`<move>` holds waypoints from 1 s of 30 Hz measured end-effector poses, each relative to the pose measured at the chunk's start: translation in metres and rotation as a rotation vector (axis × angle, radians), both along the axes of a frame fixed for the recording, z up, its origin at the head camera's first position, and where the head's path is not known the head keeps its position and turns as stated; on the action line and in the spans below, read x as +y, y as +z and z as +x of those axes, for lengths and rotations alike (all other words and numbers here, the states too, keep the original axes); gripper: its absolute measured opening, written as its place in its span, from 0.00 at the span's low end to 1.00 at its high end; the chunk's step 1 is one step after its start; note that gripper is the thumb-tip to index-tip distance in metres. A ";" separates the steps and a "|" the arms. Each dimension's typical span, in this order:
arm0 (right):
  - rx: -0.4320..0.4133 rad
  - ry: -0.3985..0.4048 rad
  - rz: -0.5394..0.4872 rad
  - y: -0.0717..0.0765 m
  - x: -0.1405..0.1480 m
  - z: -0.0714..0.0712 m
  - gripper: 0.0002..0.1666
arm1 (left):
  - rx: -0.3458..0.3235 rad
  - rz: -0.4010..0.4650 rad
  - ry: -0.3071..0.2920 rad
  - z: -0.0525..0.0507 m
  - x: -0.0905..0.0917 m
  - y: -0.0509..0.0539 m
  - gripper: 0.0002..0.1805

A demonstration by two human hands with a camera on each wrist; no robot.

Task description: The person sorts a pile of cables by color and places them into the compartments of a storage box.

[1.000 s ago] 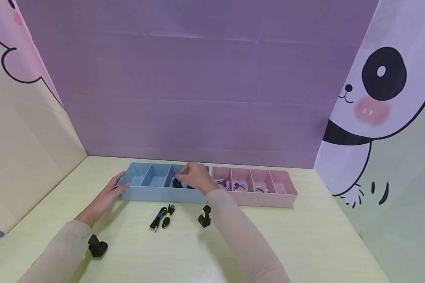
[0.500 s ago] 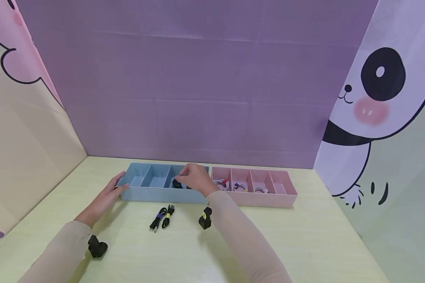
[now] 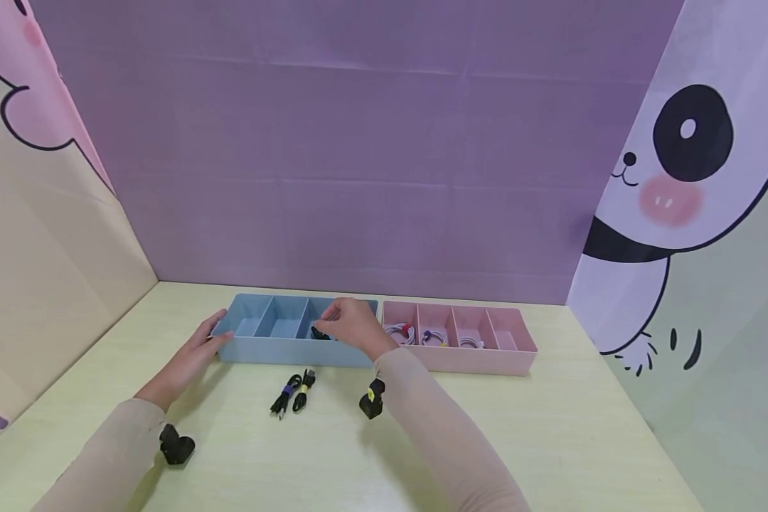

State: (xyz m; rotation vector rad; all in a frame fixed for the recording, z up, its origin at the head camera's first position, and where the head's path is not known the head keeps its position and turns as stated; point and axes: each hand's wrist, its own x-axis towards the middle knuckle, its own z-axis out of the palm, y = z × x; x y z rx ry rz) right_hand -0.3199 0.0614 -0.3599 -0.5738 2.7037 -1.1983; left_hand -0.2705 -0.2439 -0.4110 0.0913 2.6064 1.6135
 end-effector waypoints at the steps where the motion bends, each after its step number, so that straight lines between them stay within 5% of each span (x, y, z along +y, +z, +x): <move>1: 0.002 0.000 0.001 0.000 0.000 0.000 0.11 | -0.001 -0.001 0.001 0.000 0.000 0.000 0.44; 30: 0.065 0.107 -0.019 -0.010 0.003 0.022 0.07 | 0.000 0.000 0.004 0.000 -0.002 -0.001 0.44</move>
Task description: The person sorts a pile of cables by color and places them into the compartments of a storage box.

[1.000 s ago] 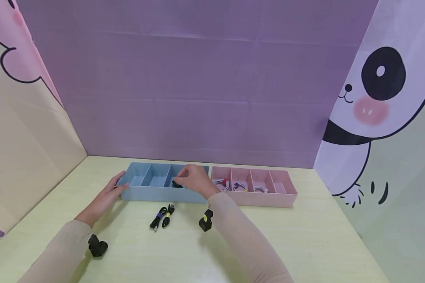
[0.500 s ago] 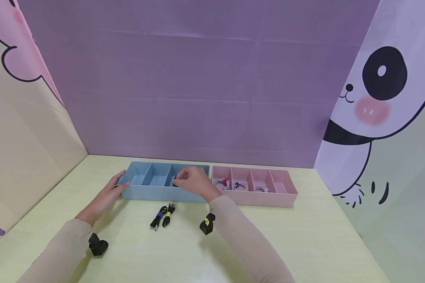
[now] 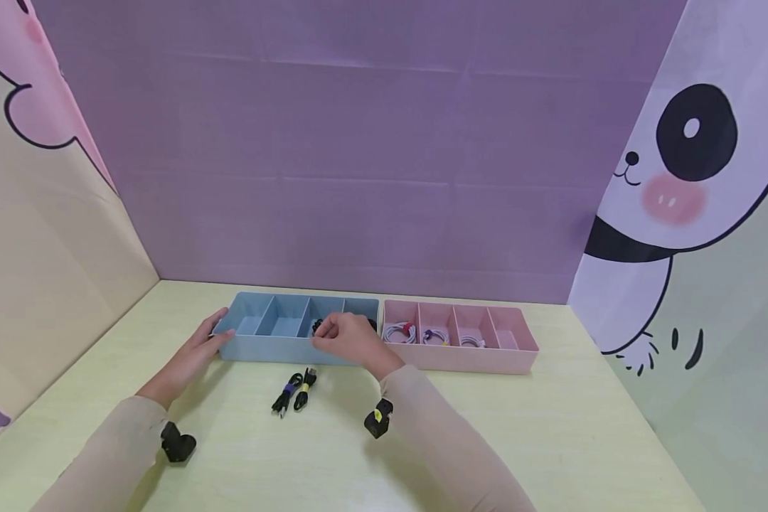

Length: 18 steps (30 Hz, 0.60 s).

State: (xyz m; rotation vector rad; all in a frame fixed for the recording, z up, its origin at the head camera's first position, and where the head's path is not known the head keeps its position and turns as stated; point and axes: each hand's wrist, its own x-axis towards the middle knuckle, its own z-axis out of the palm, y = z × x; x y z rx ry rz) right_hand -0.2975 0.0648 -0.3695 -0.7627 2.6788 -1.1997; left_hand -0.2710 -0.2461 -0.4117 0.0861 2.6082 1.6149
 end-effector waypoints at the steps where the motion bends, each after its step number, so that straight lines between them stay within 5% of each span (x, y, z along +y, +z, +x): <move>1: -0.002 0.005 0.000 0.000 0.000 0.001 0.07 | 0.000 0.002 -0.001 0.000 0.000 0.000 0.44; 18: 0.019 0.059 0.041 -0.013 -0.001 0.013 0.05 | -0.018 0.004 -0.003 -0.001 0.001 0.000 0.44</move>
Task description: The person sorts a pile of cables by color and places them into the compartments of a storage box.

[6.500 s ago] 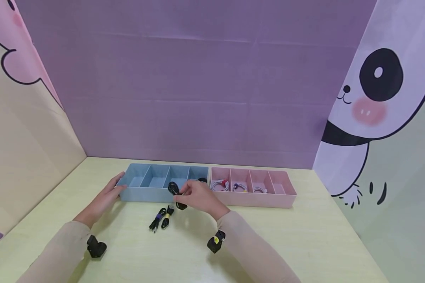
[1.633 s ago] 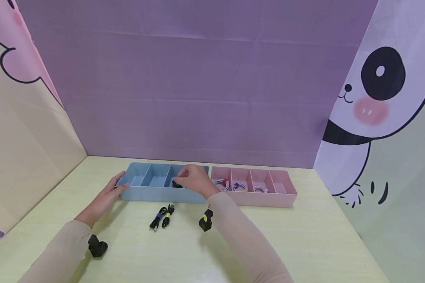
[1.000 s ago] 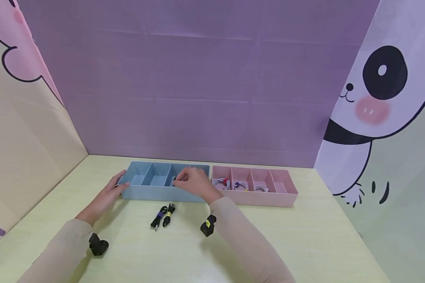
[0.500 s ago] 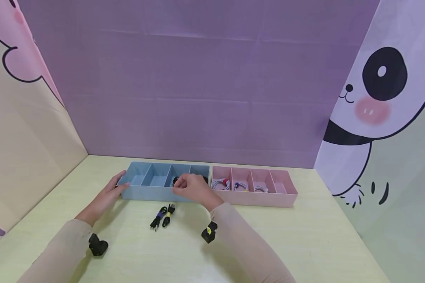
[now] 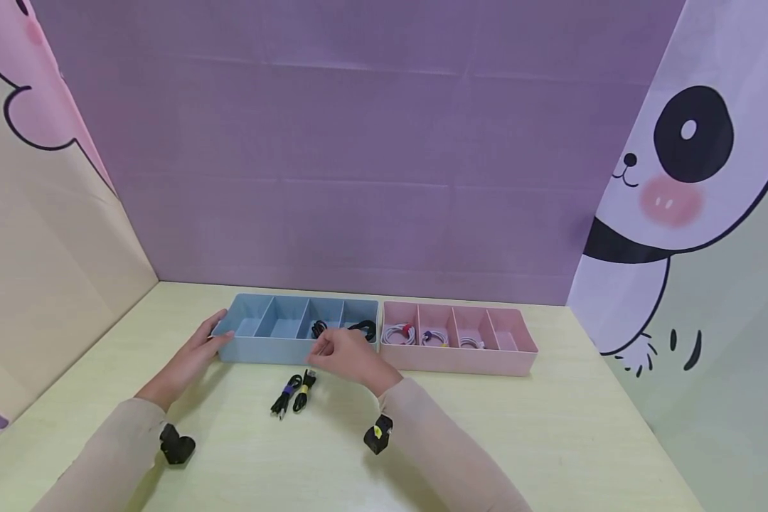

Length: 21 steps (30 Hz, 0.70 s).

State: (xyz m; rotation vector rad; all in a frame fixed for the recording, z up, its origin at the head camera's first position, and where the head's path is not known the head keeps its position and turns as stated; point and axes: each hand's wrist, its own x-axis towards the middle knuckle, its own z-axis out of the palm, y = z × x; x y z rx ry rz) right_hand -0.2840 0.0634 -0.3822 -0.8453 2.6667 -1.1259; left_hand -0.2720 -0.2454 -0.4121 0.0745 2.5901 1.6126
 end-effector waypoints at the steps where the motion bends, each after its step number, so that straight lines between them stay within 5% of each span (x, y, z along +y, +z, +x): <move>1: 0.001 0.000 0.001 0.000 0.000 0.001 0.05 | 0.000 -0.001 0.001 0.000 0.000 0.000 0.44; 21: -0.002 0.011 0.041 -0.025 -0.001 0.005 0.08 | 0.016 0.010 -0.004 0.001 0.001 0.000 0.44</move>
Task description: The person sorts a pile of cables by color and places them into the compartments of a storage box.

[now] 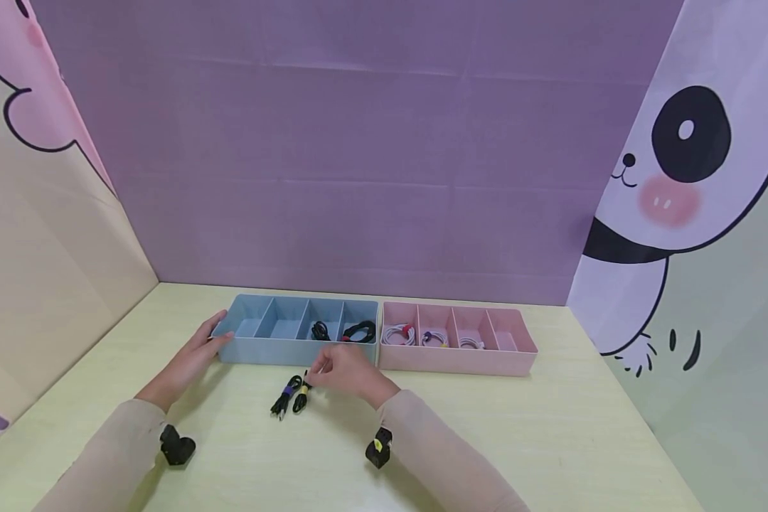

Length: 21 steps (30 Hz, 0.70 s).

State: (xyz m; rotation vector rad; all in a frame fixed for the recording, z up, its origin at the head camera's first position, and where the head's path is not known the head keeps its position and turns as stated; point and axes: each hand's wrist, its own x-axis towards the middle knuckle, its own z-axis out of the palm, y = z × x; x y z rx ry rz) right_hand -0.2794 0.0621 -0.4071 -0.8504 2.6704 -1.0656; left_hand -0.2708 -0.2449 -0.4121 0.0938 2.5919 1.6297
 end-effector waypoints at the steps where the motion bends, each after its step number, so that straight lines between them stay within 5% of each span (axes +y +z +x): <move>1: -0.007 0.001 0.000 -0.001 0.000 0.001 0.09 | 0.001 0.002 0.001 0.001 0.000 0.000 0.44; 21: -0.037 -0.015 0.053 -0.009 -0.008 0.010 0.10 | -0.007 -0.005 0.004 0.001 0.000 0.001 0.44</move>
